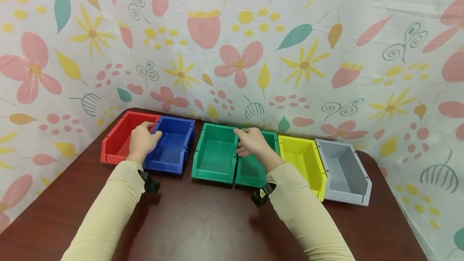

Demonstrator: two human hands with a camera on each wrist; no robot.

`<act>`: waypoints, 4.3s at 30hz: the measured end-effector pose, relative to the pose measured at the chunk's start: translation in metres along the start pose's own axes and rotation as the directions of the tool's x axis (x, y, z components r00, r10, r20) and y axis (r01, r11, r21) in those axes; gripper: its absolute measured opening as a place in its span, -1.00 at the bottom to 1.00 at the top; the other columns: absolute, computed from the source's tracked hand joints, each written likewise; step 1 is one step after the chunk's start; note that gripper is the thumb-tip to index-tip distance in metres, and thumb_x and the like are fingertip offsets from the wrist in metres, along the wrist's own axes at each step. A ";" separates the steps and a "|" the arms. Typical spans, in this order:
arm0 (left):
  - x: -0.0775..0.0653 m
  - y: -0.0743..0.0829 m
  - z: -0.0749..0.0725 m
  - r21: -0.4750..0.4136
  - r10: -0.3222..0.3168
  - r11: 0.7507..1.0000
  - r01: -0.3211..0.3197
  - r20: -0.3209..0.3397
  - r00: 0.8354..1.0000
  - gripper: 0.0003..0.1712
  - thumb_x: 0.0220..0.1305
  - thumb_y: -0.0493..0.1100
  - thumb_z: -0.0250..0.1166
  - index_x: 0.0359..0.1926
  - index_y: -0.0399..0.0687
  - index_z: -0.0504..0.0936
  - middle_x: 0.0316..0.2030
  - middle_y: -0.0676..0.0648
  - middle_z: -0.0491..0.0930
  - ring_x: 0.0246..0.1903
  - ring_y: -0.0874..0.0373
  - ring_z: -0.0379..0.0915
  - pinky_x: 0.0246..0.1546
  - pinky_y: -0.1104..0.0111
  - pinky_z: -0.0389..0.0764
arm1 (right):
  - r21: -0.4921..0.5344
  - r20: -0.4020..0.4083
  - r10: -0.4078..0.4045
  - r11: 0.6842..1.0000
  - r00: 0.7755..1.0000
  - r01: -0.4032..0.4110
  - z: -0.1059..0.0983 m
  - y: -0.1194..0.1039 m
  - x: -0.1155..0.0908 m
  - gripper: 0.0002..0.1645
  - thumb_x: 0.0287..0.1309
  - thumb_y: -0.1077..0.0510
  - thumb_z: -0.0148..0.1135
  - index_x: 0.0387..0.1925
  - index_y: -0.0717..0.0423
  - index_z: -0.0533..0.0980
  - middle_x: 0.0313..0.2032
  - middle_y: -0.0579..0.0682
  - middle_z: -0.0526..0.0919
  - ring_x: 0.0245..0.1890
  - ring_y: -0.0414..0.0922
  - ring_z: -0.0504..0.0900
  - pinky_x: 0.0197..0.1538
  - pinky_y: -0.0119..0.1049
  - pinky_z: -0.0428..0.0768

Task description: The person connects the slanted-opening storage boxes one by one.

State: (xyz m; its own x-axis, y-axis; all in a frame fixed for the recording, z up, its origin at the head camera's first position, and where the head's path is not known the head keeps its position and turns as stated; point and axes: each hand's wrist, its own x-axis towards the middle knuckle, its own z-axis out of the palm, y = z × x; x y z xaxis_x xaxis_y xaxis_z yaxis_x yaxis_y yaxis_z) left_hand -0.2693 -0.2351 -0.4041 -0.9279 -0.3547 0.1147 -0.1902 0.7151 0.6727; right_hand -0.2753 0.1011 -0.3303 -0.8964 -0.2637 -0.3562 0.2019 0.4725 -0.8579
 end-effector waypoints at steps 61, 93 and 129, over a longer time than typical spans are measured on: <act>0.010 -0.009 0.003 -0.009 -0.007 1.000 0.007 -0.023 1.000 -0.42 0.25 -0.05 0.15 0.25 -0.19 0.42 0.13 -0.29 0.48 -0.04 -0.19 0.50 -0.01 0.00 0.56 | -0.118 -0.070 0.048 0.991 0.996 -0.056 0.029 0.005 0.041 -0.32 0.31 0.21 -0.03 0.41 0.29 0.07 -0.26 0.09 0.48 -0.25 -0.05 0.55 -0.03 -0.11 0.62; 0.010 -0.008 0.000 0.009 0.004 1.000 -0.004 -0.020 1.000 -0.44 0.26 -0.04 0.14 0.24 -0.19 0.43 0.04 -0.30 0.52 -0.16 -0.17 0.54 -0.10 0.03 0.59 | -0.154 -0.050 -0.009 0.988 0.999 0.001 0.024 -0.016 0.042 -0.29 0.26 0.24 0.01 0.37 0.42 0.08 0.28 0.38 0.26 0.05 0.21 0.55 -0.07 -0.09 0.64; 0.001 0.012 0.021 -0.008 0.016 1.000 -0.017 -0.061 0.998 -0.46 0.24 -0.07 0.18 0.21 -0.17 0.47 0.00 -0.27 0.58 -0.26 -0.15 0.56 -0.18 0.06 0.62 | -0.634 -0.137 -0.241 0.767 0.961 0.102 0.013 -0.025 0.029 -0.60 0.26 -0.05 0.11 -0.52 0.17 0.35 -0.69 0.00 0.34 -0.63 -0.04 0.53 -0.52 -0.27 0.48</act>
State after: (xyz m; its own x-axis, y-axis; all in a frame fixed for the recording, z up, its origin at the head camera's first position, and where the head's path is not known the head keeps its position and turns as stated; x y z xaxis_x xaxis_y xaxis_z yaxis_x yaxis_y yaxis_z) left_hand -0.2796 -0.2144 -0.4111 -0.9095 -0.3792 0.1700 -0.1721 0.7161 0.6765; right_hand -0.3011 0.0709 -0.3237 -0.9641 -0.2518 -0.0842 -0.1867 0.8685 -0.4592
